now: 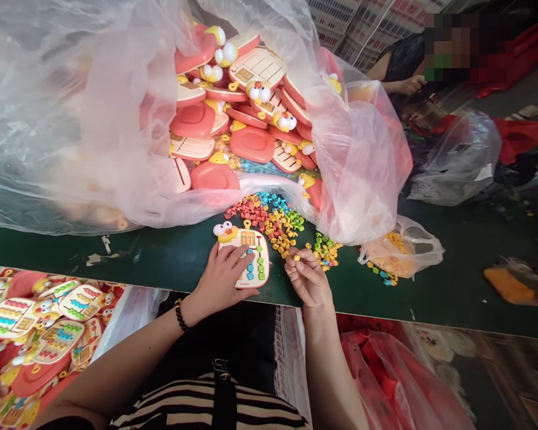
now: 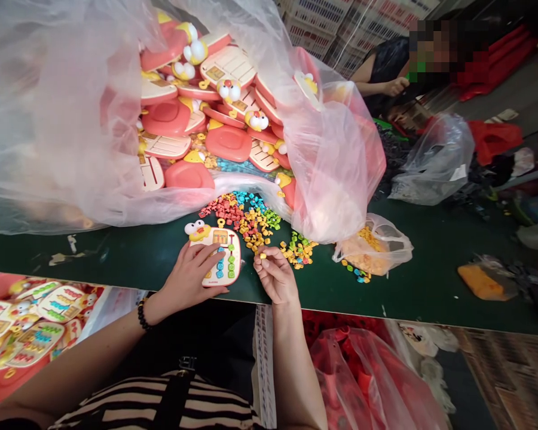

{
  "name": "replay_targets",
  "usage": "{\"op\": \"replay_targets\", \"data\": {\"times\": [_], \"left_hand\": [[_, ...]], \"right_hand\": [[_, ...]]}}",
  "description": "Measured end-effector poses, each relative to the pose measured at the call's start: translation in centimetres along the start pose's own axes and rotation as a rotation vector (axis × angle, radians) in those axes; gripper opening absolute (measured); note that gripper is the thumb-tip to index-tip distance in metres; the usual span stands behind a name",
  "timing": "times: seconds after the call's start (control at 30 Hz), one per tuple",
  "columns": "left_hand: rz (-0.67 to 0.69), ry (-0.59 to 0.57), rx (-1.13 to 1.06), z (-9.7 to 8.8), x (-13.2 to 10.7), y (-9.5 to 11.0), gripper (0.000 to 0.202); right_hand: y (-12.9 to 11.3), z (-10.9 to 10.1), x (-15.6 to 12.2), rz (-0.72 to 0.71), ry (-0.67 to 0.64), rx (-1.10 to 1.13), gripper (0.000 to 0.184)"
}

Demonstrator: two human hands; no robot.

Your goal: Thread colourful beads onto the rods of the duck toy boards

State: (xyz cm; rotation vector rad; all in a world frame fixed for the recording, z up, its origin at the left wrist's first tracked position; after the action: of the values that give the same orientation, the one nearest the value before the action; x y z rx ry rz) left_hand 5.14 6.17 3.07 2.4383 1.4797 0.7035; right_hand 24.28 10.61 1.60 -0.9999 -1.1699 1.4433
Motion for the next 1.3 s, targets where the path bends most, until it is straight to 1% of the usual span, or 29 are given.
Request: {"op": "replay_targets", "data": {"times": [0.1, 0.2, 0.3, 0.37, 0.43, 0.6, 0.7, 0.87, 1.03, 1.1, 1.17, 1.3], "left_hand": [[-0.002, 0.004, -0.008, -0.1, 0.0, 0.0, 0.062], [0.0, 0.002, -0.005, -0.1, 0.0, 0.0, 0.062], [0.001, -0.002, 0.0, -0.1, -0.1, 0.0, 0.061], [0.005, 0.004, 0.001, -0.1, -0.2, 0.0, 0.061], [0.008, 0.013, 0.005, -0.1, -0.3, 0.0, 0.06], [0.02, 0.028, -0.01, -0.1, -0.4, -0.1, 0.06], [0.019, 0.032, -0.026, -0.2, -0.4, -0.1, 0.061], [0.012, 0.032, -0.028, -0.2, -0.3, -0.3, 0.059], [0.016, 0.023, -0.015, -0.1, -0.2, -0.2, 0.057], [0.018, 0.02, -0.006, -0.1, -0.2, -0.2, 0.057], [0.02, 0.019, 0.004, 0.0, -0.2, -0.2, 0.059], [0.022, 0.016, 0.009, 0.2, 0.0, -0.2, 0.063]], "right_hand": [[0.8, 0.6, 0.0, 0.035, 0.014, 0.134, 0.017], [1.5, 1.5, 0.0, 0.098, 0.047, 0.246, 0.023], [1.8, 2.6, 0.3, 0.136, 0.073, 0.241, 0.026], [1.7, 3.1, 0.8, 0.12, 0.093, 0.163, 0.025], [1.3, 3.3, 1.6, 0.07, 0.114, 0.035, 0.024], [-0.2, 3.8, 3.6, -0.115, 0.165, -0.436, 0.014], [-0.7, 4.3, 4.2, -0.198, 0.189, -0.671, 0.013], [-0.4, 4.9, 4.5, -0.249, 0.165, -0.806, 0.016], [-0.2, 5.0, 4.6, -0.255, 0.167, -0.862, 0.016], [-0.3, 5.2, 4.5, -0.267, 0.144, -0.882, 0.017], [-0.5, 5.5, 4.4, -0.284, 0.083, -0.921, 0.02], [-0.7, 5.9, 4.1, -0.315, -0.115, -1.045, 0.034]]}}
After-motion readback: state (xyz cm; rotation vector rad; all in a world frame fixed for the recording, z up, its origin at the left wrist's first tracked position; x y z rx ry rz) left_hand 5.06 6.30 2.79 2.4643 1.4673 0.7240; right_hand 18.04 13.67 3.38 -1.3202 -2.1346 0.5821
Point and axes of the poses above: each hand's wrist, its own x-axis towards the middle knuckle, its own z-axis out of the palm, y = z × x, the point moved 7 cm from there along x, towards the middle knuckle, and after that the axes turned 2 degrees about -y, right-handed, at the moved point
